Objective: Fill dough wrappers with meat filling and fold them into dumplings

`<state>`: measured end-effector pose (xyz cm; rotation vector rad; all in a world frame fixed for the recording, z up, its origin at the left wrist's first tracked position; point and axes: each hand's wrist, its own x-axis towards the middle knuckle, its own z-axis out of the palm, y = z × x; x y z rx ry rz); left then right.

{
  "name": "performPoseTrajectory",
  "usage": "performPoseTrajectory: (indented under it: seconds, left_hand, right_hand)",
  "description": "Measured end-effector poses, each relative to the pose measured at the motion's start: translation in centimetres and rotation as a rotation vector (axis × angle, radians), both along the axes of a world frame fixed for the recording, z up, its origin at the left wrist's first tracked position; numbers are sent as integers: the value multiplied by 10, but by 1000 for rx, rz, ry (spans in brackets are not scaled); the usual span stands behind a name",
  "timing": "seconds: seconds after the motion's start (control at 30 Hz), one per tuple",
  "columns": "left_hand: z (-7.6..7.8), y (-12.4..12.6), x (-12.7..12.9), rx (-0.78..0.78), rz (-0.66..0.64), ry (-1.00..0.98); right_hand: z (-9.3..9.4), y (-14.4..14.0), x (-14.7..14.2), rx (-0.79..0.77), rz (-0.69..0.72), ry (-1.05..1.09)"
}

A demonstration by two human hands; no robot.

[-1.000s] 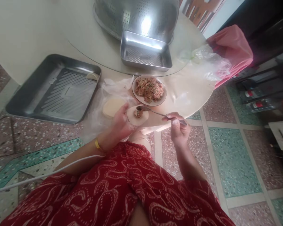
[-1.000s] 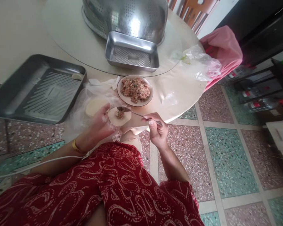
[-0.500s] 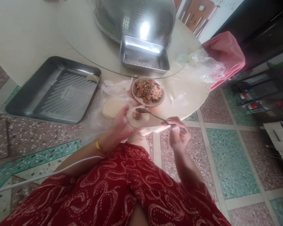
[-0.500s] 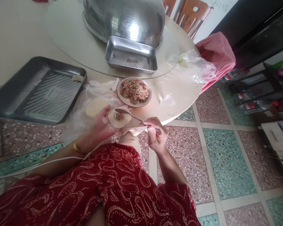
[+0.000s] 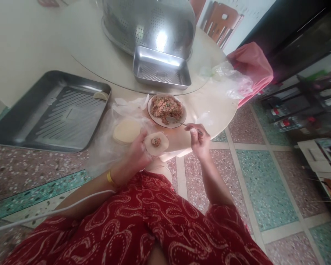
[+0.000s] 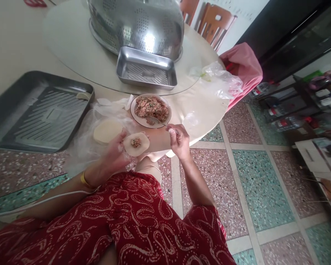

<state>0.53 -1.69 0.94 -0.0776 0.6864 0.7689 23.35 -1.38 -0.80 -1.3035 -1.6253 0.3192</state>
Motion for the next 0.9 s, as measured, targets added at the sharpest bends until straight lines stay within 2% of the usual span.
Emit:
performPoseTrajectory:
  seconds: [0.13,0.33,0.57,0.63,0.77,0.9]
  left_hand:
    - [1,4,1,-13,-2,29]
    - [0,7,2,-62,-4,-9]
    - [1,8,4,-73,17,25]
    - [-2,10,6,-74,28,46]
    - [-6,18,11,-83,21,27]
    - [-3,21,12,-37,15,-34]
  right_hand:
    - [-1,10,6,34,94,-98]
    - [9,13,16,-60,198,-174]
    - [15,21,22,-65,351,-119]
    - [13,22,19,-110,292,-9]
    - [7,15,9,-182,55,300]
    - [5,-5,2,-166,95,339]
